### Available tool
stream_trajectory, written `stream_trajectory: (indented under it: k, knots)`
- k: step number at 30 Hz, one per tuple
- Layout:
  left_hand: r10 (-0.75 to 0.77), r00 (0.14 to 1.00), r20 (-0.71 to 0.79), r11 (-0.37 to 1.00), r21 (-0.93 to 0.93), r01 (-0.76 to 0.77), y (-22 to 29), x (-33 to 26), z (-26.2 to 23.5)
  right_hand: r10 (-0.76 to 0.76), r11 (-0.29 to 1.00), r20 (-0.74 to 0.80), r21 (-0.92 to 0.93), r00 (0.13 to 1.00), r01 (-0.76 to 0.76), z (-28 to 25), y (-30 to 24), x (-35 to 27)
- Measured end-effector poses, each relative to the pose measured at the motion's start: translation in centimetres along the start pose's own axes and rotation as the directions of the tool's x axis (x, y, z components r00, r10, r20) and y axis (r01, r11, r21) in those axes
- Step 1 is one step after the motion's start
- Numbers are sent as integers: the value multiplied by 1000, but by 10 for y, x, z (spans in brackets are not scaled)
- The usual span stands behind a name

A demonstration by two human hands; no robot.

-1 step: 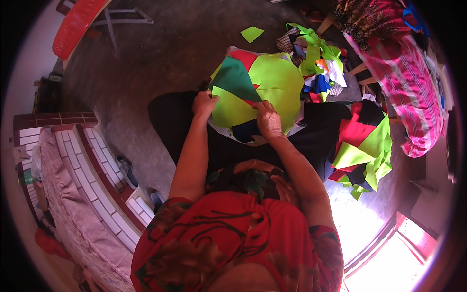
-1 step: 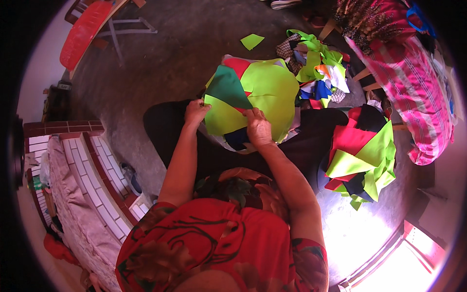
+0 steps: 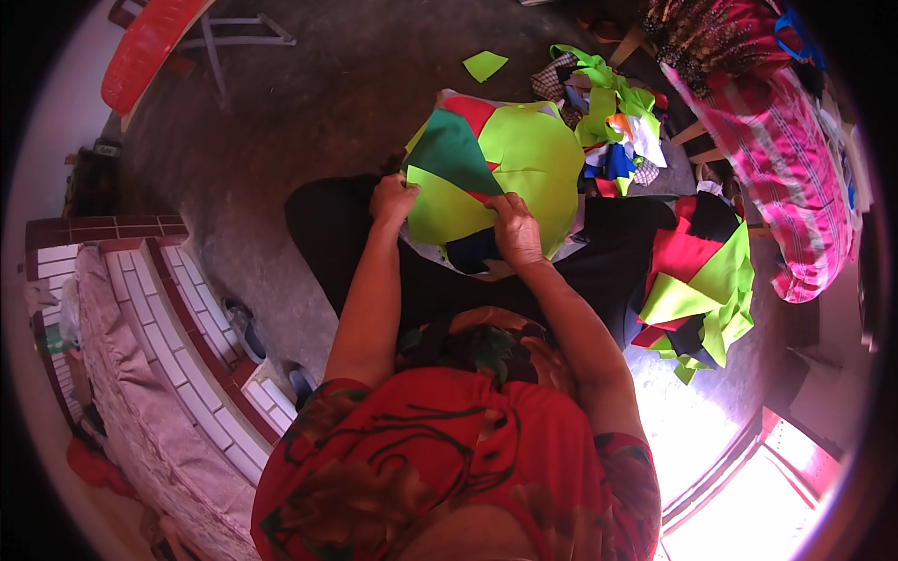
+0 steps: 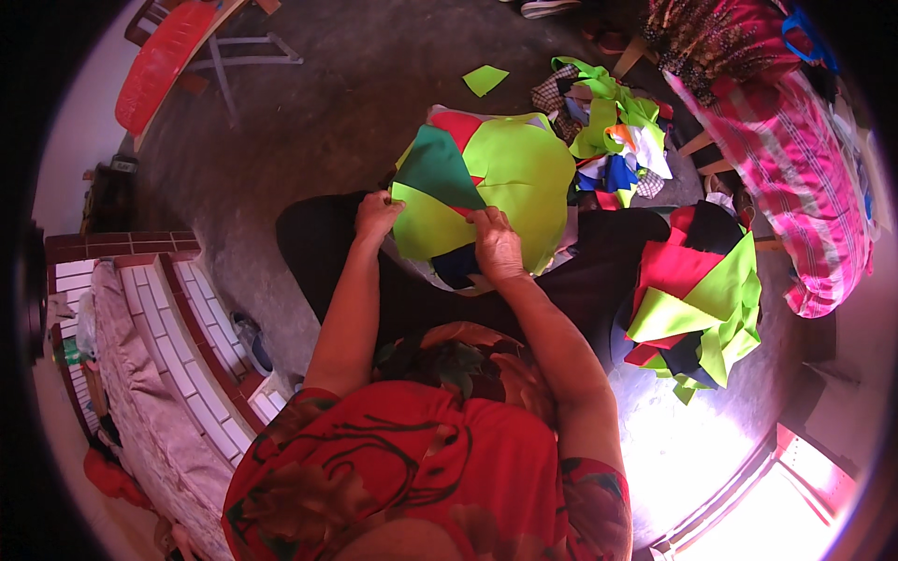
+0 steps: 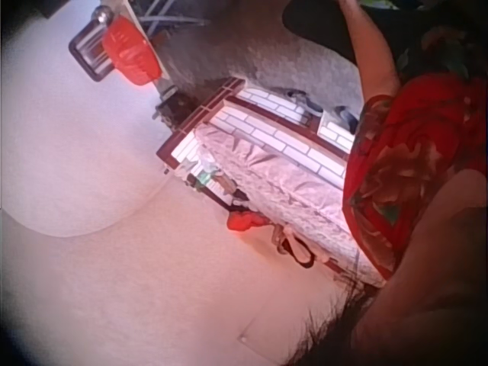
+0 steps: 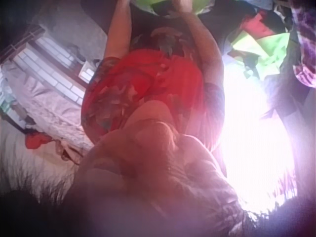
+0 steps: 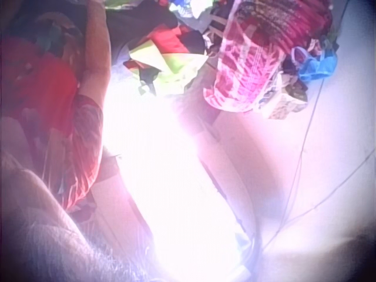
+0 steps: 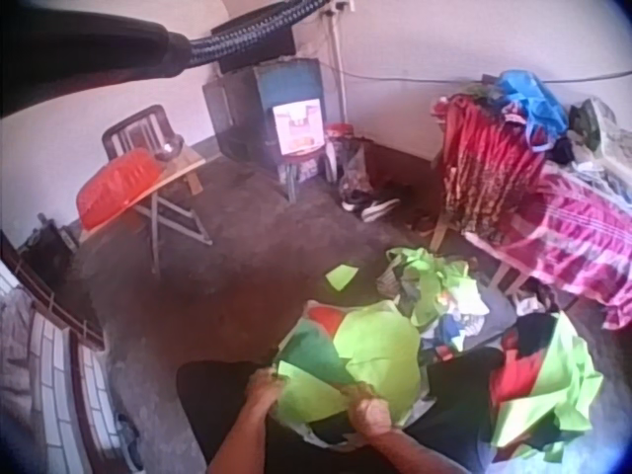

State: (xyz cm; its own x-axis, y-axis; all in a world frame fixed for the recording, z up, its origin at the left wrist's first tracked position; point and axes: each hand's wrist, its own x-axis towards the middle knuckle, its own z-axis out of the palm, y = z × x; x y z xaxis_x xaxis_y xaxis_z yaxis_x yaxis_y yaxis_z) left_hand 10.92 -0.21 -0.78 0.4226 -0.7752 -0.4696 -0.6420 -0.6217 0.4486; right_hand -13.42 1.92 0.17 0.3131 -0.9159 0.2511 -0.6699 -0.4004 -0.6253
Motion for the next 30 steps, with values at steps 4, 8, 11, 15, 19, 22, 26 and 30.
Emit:
stream_trajectory:
  k: [4,8,11,15,19,22,26,30]
  knots:
    - [-22,999,-29,1000,4,22,-3,1,0,8,993,-51,118,999,-2,-4,-2,9]
    - [-8,998,-67,999,37,11,2,-5,-2,-24,999,-119,29,993,27,-2,6,7]
    - [26,981,-192,996,88,-9,8,-17,-1,-149,986,-124,-88,981,139,-16,-12,13]
    - [114,944,-310,989,124,-79,21,-24,-2,-355,930,18,-88,935,356,-21,-18,7]
    - [317,832,-455,945,78,-317,23,-15,8,-366,891,216,-200,905,407,-2,-11,-4]
    - [429,836,-343,893,22,-449,22,-6,19,-291,930,229,-160,929,331,1,-3,-8]
    - [450,880,-153,890,-9,-456,27,-4,36,-255,937,282,-163,925,308,0,-2,-8]
    - [411,902,-132,911,64,-406,43,-2,32,-233,943,316,-157,920,293,-4,-2,-7]
